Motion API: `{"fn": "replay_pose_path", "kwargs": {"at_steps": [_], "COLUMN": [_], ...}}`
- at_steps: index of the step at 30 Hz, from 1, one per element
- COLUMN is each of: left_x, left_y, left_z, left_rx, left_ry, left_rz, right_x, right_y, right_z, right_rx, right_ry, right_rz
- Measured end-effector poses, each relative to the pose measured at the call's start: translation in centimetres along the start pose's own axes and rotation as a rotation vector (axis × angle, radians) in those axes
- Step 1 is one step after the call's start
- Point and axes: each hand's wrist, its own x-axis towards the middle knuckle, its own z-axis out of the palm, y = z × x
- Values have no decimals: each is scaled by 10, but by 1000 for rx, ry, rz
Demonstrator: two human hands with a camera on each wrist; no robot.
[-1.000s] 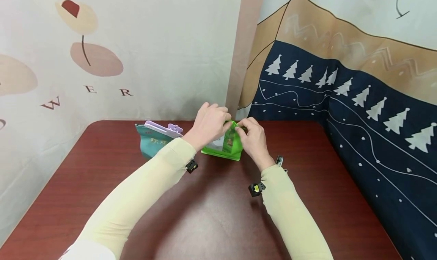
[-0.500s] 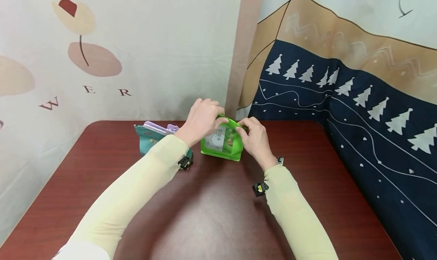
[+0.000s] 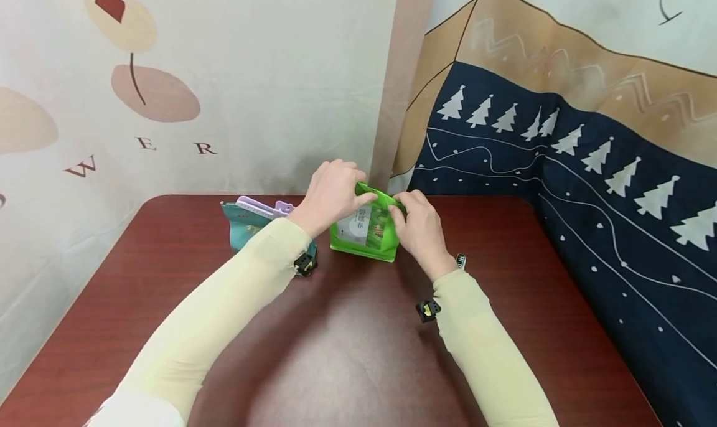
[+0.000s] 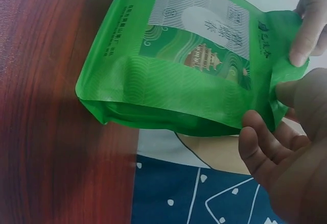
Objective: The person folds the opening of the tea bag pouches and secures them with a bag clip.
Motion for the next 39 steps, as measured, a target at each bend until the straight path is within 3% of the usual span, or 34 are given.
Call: {"fn": "replay_pose_path", "kwargs": {"at_steps": [26,39], "left_x": [3,5], "left_y": [1,2], "left_z": [4,2], "left_rx": [4,-29], "left_ry": [-24,-41], "left_rz": [-22,-45], "right_x": [-27,-39], "right_y": [27,42], "right_z": [-32,-46], "right_rx": [-83,-132], "right_ry": [-240,-294], "right_rz": [117,139]}}
